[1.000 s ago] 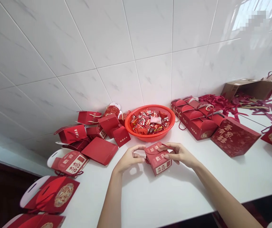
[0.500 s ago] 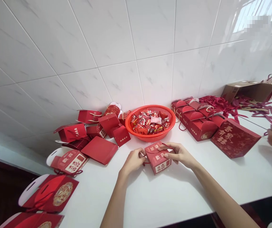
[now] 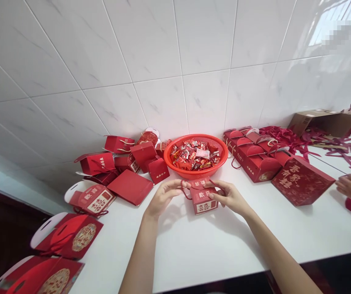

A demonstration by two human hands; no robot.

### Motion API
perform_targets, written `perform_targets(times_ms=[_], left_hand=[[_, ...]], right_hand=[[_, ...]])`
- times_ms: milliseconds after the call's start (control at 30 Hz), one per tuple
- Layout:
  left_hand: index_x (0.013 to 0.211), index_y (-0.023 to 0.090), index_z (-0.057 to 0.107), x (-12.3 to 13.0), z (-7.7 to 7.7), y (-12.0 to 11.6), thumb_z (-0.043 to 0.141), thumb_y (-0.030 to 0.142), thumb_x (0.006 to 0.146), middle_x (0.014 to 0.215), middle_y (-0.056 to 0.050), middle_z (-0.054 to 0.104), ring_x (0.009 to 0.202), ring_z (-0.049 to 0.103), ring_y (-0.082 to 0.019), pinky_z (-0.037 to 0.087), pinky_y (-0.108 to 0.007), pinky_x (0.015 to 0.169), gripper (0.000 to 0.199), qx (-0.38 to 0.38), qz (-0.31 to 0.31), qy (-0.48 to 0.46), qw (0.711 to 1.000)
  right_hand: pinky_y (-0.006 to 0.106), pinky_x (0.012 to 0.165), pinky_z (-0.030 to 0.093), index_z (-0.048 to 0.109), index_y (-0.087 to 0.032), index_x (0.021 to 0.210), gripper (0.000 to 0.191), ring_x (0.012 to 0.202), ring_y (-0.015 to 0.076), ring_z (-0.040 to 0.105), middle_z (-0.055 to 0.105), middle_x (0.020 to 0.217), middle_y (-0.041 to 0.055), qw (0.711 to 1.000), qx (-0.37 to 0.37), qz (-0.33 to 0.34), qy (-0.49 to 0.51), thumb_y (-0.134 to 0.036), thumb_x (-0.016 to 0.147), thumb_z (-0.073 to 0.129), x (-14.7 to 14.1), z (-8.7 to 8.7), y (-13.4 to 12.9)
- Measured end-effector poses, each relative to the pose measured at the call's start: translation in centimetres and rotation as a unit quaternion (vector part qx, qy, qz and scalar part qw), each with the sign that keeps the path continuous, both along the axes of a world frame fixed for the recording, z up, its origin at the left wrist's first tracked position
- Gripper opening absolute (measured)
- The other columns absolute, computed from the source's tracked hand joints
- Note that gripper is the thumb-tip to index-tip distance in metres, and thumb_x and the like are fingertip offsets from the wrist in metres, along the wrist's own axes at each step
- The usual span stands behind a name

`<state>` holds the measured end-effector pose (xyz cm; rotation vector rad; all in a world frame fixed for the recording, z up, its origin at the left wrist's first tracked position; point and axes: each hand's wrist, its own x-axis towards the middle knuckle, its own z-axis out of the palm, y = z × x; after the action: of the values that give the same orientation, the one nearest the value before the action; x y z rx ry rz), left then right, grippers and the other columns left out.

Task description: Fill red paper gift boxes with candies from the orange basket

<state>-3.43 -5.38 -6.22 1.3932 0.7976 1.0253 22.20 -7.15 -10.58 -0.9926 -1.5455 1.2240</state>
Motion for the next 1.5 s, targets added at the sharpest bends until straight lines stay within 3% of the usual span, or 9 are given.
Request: perform_targets(times_ms=[133,300,600,733,967,1100,1233,1367,1500], left_hand=[[0.083,0.019,0.078,3.4,-1.0,-0.6,0.065,0.031,0.083,0.111,-0.011,0.071,0.108,0.064,-0.027,0.051,-0.039,0.095,0.017,0.102,-0.001,0.049,0.994],[0.083,0.022,0.079,5.6,-1.5,-1.2,0.066,0.030,0.086,0.104,-0.008,0.067,0.102,0.065,-0.023,0.052,-0.034,0.092,0.016,0.226,0.058,0.079,0.969],[0.100,0.023,0.076,6.9,-1.7,-1.8,0.065,0.030,0.087,0.106,-0.008,0.068,0.103,0.065,-0.023,0.052,-0.037,0.094,0.018,0.247,0.063,0.109,0.961],[0.105,0.023,0.075,7.1,-1.9,-1.9,0.064,0.033,0.089,0.116,-0.010,0.069,0.113,0.063,-0.025,0.049,-0.041,0.101,0.021,0.254,0.051,0.108,0.960],[0.089,0.021,0.076,6.6,-2.3,-1.4,0.065,0.036,0.087,0.098,-0.008,0.073,0.098,0.067,-0.023,0.052,-0.037,0.092,0.018,0.224,0.091,0.109,0.964],[0.086,0.021,0.076,6.4,-2.5,-1.2,0.066,0.038,0.085,0.092,-0.007,0.074,0.091,0.067,-0.022,0.053,-0.036,0.086,0.019,0.193,0.071,0.130,0.970],[0.086,0.020,0.076,6.2,-2.8,-0.9,0.065,0.035,0.085,0.090,-0.007,0.074,0.089,0.068,-0.022,0.053,-0.034,0.086,0.018,0.177,0.063,0.143,0.972],[0.086,0.021,0.076,5.8,-3.0,-0.5,0.065,0.034,0.083,0.091,-0.006,0.075,0.090,0.068,-0.021,0.053,-0.033,0.086,0.017,0.164,0.079,0.140,0.973],[0.085,0.020,0.076,5.3,-3.0,-0.1,0.066,0.036,0.082,0.091,-0.006,0.075,0.090,0.068,-0.022,0.054,-0.033,0.086,0.019,0.153,0.096,0.135,0.974]], right_hand=[[0.025,0.046,0.037,0.071,-0.017,0.112,0.045,0.051,0.0082,0.040,0.074,0.097,0.0085,0.997,0.064,-0.026,-0.027,-0.050,0.082,0.070,-0.8,1.8,-0.7],[0.025,0.051,0.036,0.071,-0.016,0.093,0.038,0.056,0.0106,0.043,0.068,0.075,0.0031,0.986,0.123,-0.088,-0.068,-0.053,0.083,0.069,-2.1,4.0,-1.4],[0.025,0.054,0.034,0.053,-0.020,0.065,0.023,0.055,0.0116,0.046,0.064,0.065,0.0010,0.941,0.212,-0.161,-0.211,-0.027,0.086,0.055,-2.1,6.3,-1.6],[0.025,0.055,0.035,0.053,-0.020,0.066,0.019,0.054,0.0117,0.048,0.062,0.063,-0.0002,0.926,0.222,-0.221,-0.210,-0.027,0.084,0.054,0.0,7.2,-1.6],[0.028,0.065,0.046,0.050,-0.022,0.077,0.016,0.067,0.0171,0.060,0.066,0.075,0.0029,0.883,0.207,-0.416,-0.070,-0.035,0.084,0.055,6.9,8.3,-1.6],[0.031,0.065,0.047,0.047,-0.023,0.080,0.012,0.063,0.0183,0.060,0.064,0.069,0.0022,0.861,0.196,-0.466,-0.053,-0.034,0.083,0.051,10.2,7.8,-0.9],[0.031,0.064,0.043,0.047,-0.023,0.073,0.014,0.058,0.0174,0.054,0.062,0.064,0.0023,0.798,0.185,-0.556,-0.140,-0.036,0.077,0.050,12.6,5.7,0.1],[0.031,0.061,0.039,0.045,-0.023,0.064,0.017,0.052,0.0153,0.044,0.051,0.054,-0.0011,0.756,0.183,-0.601,-0.186,-0.038,0.072,0.049,13.9,3.6,1.0],[0.032,0.061,0.037,0.039,-0.025,0.062,0.016,0.052,0.0156,0.039,0.043,0.053,-0.0024,0.721,0.180,-0.641,-0.189,-0.037,0.070,0.047,14.4,3.5,1.3]])
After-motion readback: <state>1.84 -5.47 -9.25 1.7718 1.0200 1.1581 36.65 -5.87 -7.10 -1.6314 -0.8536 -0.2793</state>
